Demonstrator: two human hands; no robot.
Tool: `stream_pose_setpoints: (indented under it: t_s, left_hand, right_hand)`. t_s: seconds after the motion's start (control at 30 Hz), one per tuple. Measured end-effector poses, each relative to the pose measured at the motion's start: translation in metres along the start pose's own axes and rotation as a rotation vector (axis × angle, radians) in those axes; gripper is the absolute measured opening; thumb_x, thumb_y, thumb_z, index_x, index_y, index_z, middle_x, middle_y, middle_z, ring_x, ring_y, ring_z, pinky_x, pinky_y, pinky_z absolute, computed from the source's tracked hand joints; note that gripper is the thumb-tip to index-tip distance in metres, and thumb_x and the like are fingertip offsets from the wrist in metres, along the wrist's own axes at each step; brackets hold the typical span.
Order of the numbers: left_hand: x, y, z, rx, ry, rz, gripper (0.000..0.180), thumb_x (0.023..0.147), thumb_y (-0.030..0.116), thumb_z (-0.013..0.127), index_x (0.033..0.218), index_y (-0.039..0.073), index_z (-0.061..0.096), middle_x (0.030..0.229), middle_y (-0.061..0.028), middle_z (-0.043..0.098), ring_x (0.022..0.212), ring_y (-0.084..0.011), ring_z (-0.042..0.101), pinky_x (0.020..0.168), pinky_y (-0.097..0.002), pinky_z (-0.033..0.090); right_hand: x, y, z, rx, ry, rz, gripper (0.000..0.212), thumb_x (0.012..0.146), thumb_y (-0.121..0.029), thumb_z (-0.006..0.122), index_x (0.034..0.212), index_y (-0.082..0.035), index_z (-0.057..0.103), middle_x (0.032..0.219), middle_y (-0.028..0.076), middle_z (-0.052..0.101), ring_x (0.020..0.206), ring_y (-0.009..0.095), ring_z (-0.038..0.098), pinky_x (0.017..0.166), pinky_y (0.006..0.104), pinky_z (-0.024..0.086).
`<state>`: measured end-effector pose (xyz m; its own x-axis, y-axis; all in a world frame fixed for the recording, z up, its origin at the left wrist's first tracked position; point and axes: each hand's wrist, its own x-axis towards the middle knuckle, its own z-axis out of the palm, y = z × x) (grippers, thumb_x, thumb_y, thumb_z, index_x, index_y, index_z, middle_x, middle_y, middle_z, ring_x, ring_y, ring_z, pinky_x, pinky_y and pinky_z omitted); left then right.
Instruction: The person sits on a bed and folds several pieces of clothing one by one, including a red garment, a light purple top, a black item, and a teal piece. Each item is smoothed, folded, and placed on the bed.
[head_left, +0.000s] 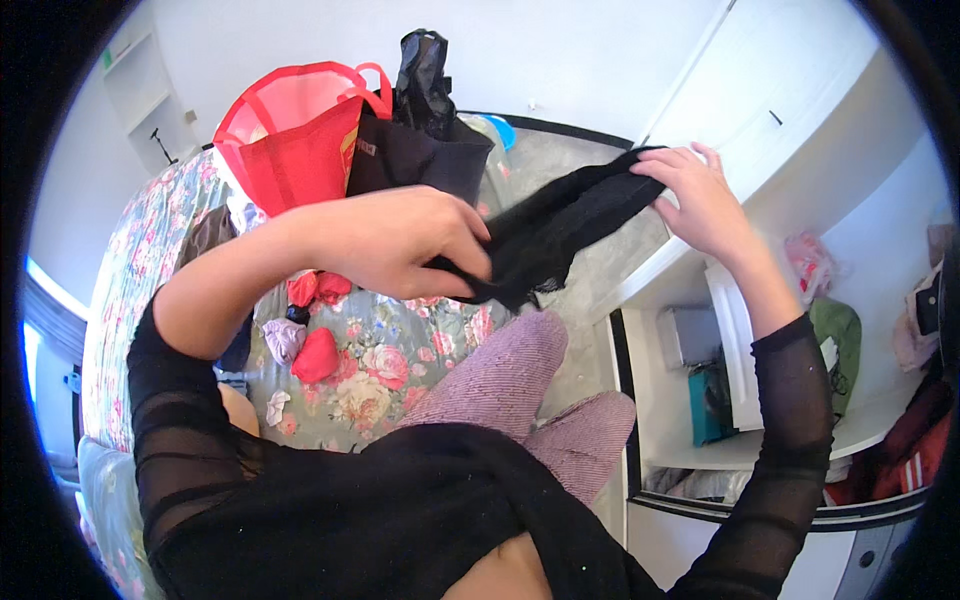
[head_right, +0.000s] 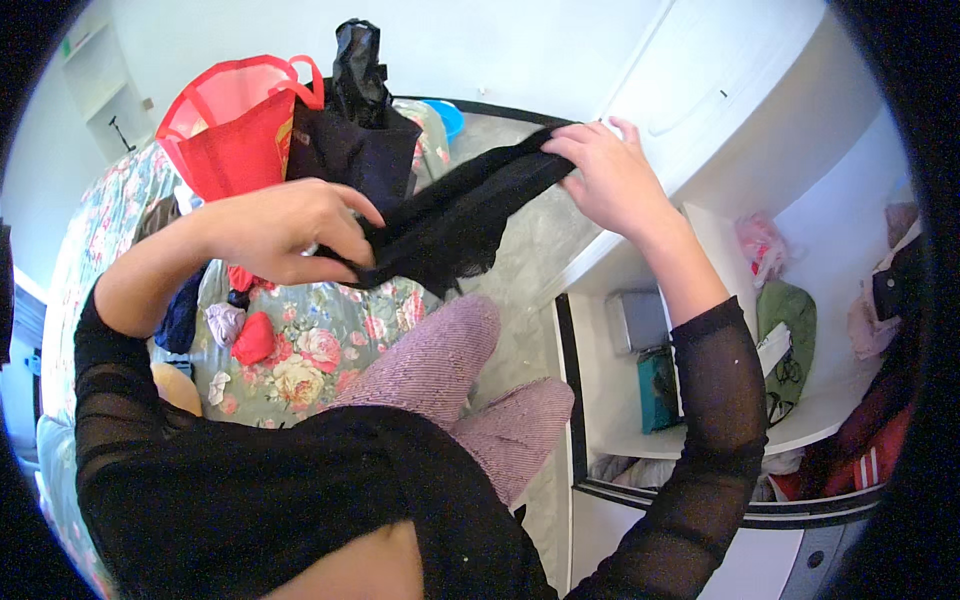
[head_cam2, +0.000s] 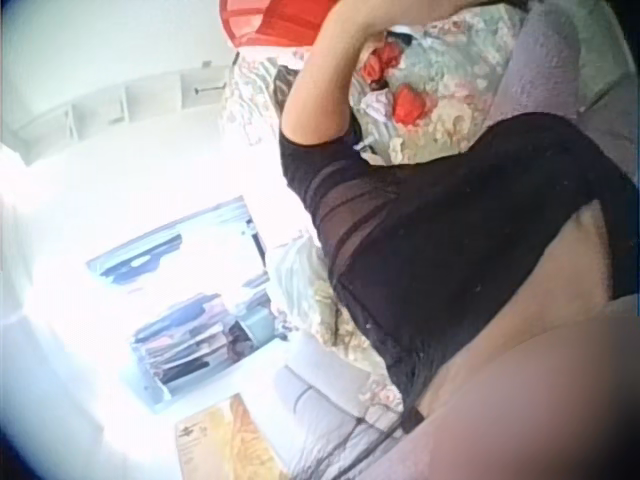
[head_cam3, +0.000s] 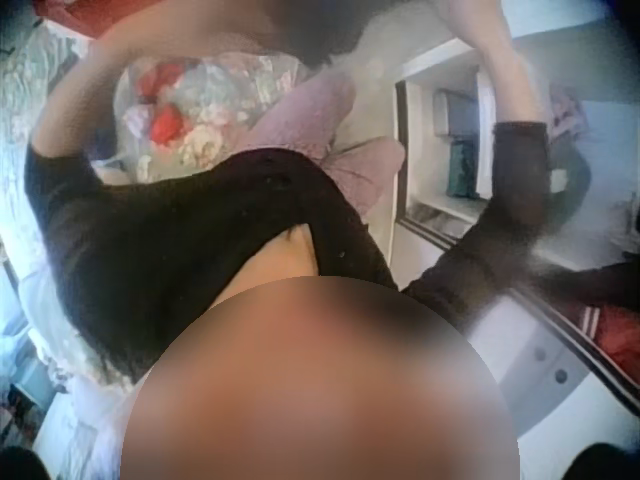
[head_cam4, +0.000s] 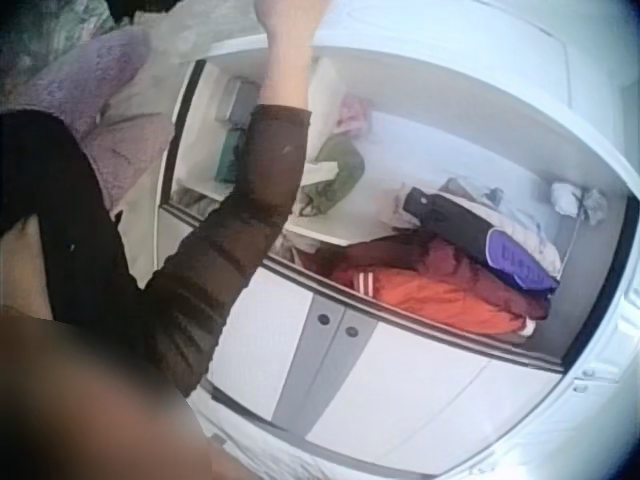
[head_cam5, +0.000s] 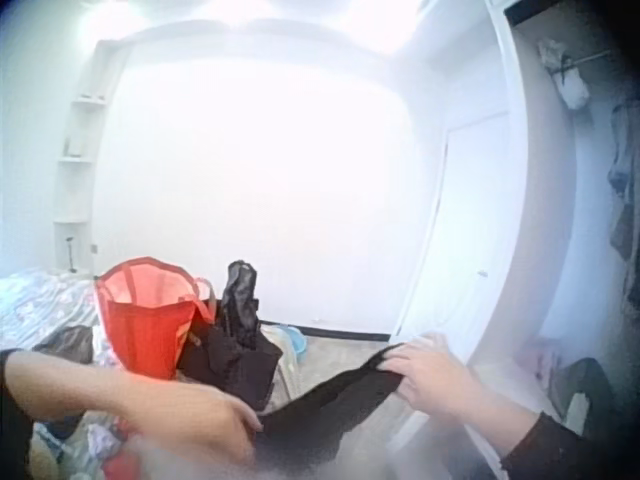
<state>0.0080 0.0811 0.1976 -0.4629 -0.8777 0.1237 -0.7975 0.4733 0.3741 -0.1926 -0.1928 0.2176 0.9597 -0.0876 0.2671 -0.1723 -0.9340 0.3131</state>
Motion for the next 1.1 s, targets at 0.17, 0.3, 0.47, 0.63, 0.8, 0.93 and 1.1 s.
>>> stream_pose_setpoints:
  t_s: [0.17,0.3,0.47,0.63,0.8,0.93,1.1]
  left_hand:
    - [0.037,-0.028,0.021,-0.654,0.307,-0.152,0.031,0.084,0.0,0.059,0.114,-0.002,0.063,0.101,-0.0037,0.068,0.093,-0.0094,0.062,0.085,-0.0257,0.048]
    - [0.052,-0.049,0.023,-1.208,0.415,-0.381,0.024,0.089,0.006,0.056,0.111,0.001,0.063,0.102,-0.005,0.069,0.09,-0.0105,0.064,0.088,-0.0242,0.049]
    - [0.035,-0.049,0.035,-1.019,0.128,-0.6,0.057,0.081,0.029,0.076,0.124,-0.002,0.055,0.116,-0.0114,0.064,0.103,-0.0175,0.061,0.094,-0.0343,0.048]
    - [0.037,-0.049,0.067,-0.949,0.015,-0.486,0.052,0.083,0.025,0.074,0.123,-0.004,0.057,0.119,-0.011,0.064,0.106,-0.0188,0.06,0.098,-0.0334,0.044]
    - [0.032,-0.061,0.07,-1.546,0.482,-0.438,0.044,0.091,0.019,0.065,0.128,-0.001,0.052,0.125,-0.0124,0.061,0.11,-0.0213,0.062,0.099,-0.0361,0.047]
    - [0.046,-0.064,0.071,-1.595,0.584,-0.441,0.039,0.093,0.026,0.062,0.119,-0.002,0.058,0.116,-0.0137,0.065,0.101,-0.0209,0.066,0.09,-0.0357,0.053]
    - [0.068,-0.039,0.085,-1.552,0.519,-0.499,0.037,0.094,0.026,0.061,0.12,-0.001,0.058,0.112,-0.0122,0.066,0.098,-0.0209,0.066,0.089,-0.036,0.053]
  right_hand:
    - [0.0,-0.056,0.009,0.992,-0.271,-0.257,0.073,0.077,-0.024,0.075,0.141,-0.011,0.041,0.13,0.013,0.057,0.122,0.023,0.053,0.108,0.0383,0.034]
    - [0.016,-0.079,0.023,1.507,-0.425,0.059,0.034,0.09,-0.01,0.061,0.121,0.001,0.057,0.105,0.004,0.066,0.095,0.012,0.06,0.089,0.0273,0.048]
    - [0.029,-0.06,0.018,1.669,-0.156,0.311,0.021,0.09,-0.013,0.061,0.107,-0.001,0.063,0.095,0.004,0.068,0.084,0.012,0.064,0.081,0.0272,0.05]
    - [0.047,-0.046,0.009,1.738,-0.137,0.165,0.02,0.088,-0.012,0.062,0.106,-0.004,0.064,0.093,0.004,0.068,0.083,0.012,0.065,0.079,0.0273,0.05]
    - [0.037,-0.035,0.023,0.604,0.413,0.097,0.025,0.091,-0.015,0.06,0.113,-0.003,0.059,0.095,-0.001,0.066,0.088,0.012,0.061,0.086,0.0252,0.046]
    - [-0.005,-0.056,0.055,1.111,0.231,0.15,0.018,0.092,-0.009,0.056,0.107,-0.001,0.06,0.095,0.007,0.065,0.084,0.015,0.062,0.079,0.0286,0.05]
    - [-0.023,-0.128,0.116,1.636,0.144,0.507,0.017,0.093,-0.008,0.053,0.107,-0.001,0.06,0.096,0.008,0.065,0.084,0.016,0.063,0.075,0.0322,0.052]
